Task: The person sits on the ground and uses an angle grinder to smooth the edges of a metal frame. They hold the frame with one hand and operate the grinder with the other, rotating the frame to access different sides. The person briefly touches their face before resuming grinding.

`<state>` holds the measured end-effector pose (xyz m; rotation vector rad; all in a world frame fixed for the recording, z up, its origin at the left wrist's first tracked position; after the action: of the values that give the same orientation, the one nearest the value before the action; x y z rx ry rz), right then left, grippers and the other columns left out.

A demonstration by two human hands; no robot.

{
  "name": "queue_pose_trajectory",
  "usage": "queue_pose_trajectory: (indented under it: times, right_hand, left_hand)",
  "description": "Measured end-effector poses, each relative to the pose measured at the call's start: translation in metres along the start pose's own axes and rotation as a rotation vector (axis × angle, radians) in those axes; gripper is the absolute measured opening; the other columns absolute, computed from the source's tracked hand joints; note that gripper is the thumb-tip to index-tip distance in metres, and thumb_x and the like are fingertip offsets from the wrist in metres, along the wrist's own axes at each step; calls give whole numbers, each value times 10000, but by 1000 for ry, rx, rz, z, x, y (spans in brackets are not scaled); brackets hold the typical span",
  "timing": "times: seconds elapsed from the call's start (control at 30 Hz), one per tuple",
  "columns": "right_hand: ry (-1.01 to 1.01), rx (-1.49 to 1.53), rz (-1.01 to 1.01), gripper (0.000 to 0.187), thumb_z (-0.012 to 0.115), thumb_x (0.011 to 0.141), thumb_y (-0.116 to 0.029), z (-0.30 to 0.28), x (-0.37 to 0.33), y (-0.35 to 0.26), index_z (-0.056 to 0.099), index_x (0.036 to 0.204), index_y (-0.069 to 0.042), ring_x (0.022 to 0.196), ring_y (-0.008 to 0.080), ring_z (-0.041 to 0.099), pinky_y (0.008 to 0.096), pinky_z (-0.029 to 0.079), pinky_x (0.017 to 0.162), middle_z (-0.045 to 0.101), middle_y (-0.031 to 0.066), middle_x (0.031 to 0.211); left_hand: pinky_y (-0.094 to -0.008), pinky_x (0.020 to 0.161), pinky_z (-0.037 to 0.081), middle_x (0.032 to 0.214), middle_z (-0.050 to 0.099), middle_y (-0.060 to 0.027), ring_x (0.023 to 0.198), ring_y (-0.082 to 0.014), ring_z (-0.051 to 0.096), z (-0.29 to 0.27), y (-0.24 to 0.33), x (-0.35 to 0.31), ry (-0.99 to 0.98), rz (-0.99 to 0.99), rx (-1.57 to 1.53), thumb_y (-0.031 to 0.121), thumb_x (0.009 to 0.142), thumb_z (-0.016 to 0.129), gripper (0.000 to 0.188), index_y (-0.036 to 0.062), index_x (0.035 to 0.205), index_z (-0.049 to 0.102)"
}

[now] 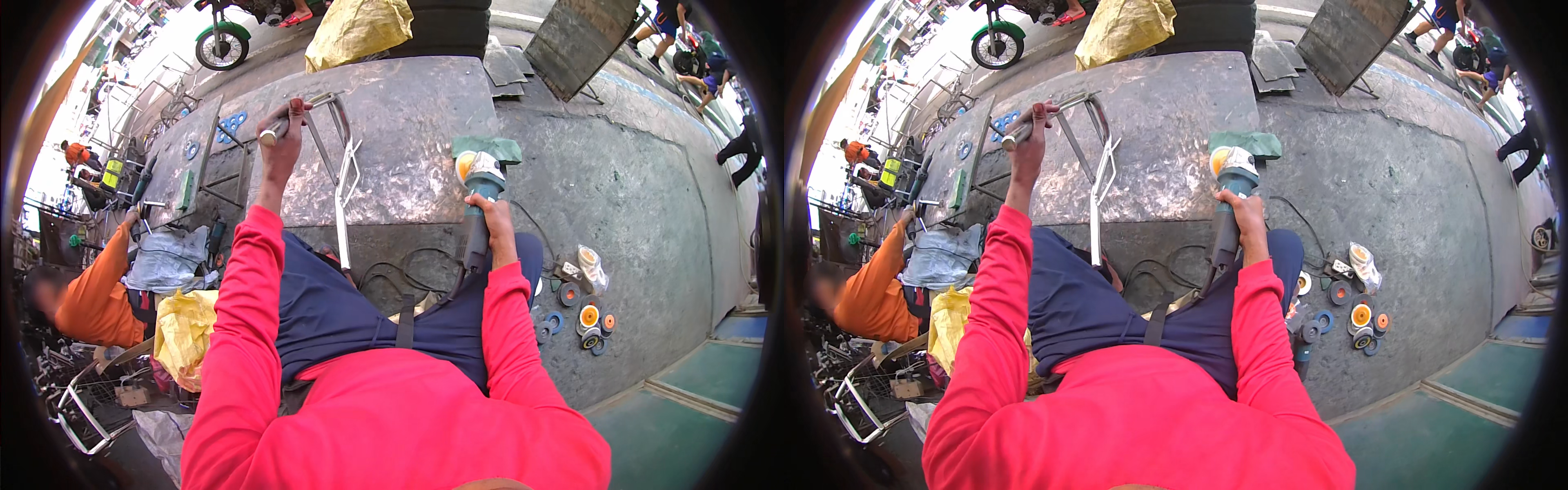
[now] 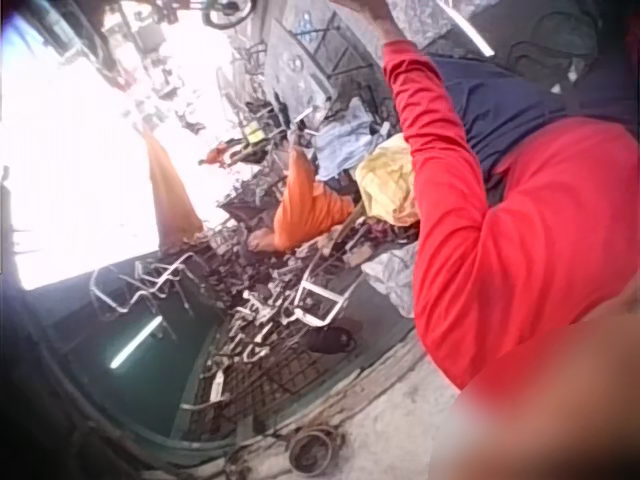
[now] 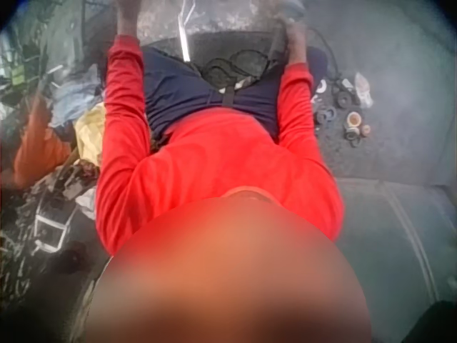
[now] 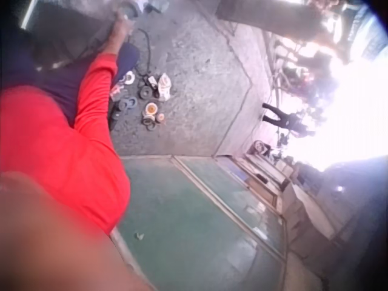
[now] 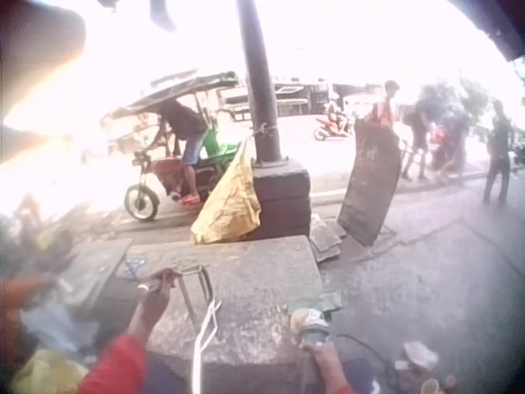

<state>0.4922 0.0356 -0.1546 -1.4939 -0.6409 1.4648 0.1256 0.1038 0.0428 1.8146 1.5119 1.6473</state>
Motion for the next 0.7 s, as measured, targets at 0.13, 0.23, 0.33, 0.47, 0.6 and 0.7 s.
queue_pose_trajectory:
  times: [0.13, 0.23, 0.33, 0.47, 0.6, 0.7]
  right_hand:
    - [-18, -72, 2, 284, 805, 649, -201, 9, -5, 0, 639, 727, 17, 493, 149, 565, 316, 441, 452, 609, 55, 663]
    - [-88, -122, -30, 281, 804, 650, -200, 21, -13, -1, 641, 716, 18, 495, 143, 567, 313, 443, 455, 614, 56, 658]
    - [-127, -237, -61, 284, 804, 636, -191, 36, -21, 1, 640, 700, 32, 505, 129, 555, 320, 436, 455, 608, 47, 653]
    - [-196, -394, -39, 320, 813, 626, -212, 57, -24, 9, 641, 718, 41, 530, 140, 560, 330, 445, 469, 611, 60, 673]
    - [-203, -513, -42, 380, 817, 607, -246, 67, -21, 15, 654, 743, 70, 566, 157, 581, 342, 454, 501, 631, 80, 694]
    - [-222, -501, -23, 394, 815, 602, -256, 69, -23, 16, 664, 750, 76, 584, 164, 593, 345, 464, 520, 644, 88, 707]
  left_hand:
    - [-298, 775, 473, 682, 628, -56, 792, -184, 657, -3, -11, 33, -123, -24, -276, 364, 961, 628, 432, -1, 731, 660]
    - [-343, 796, 481, 627, 568, -70, 705, -192, 624, 0, -10, 34, -200, -76, -446, 323, 964, 628, 454, 52, 610, 546]
    - [-361, 757, 489, 578, 506, -54, 598, -177, 561, 13, -2, 22, -237, -51, -564, 243, 968, 604, 433, 56, 589, 510]
    - [-384, 828, 461, 576, 425, -30, 614, -173, 488, 23, 14, 8, -355, -48, -514, 155, 955, 509, 364, 56, 606, 471]
    - [-247, 653, 418, 645, 540, -40, 616, -117, 485, 17, 28, -5, -436, -42, -239, 189, 891, 575, 287, -14, 688, 583]
    - [-259, 632, 460, 683, 622, -53, 648, -114, 572, 17, 33, -10, -466, -14, -275, 192, 836, 697, 217, -12, 763, 675]
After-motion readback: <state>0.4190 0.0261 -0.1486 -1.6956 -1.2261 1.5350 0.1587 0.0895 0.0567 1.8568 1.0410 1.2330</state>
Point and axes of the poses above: each hand's wrist, its own x-axis towards the middle knuckle, its own z-axis out of the palm, y = z × x, the point moved 3 cm from there along x, towards the middle knuckle
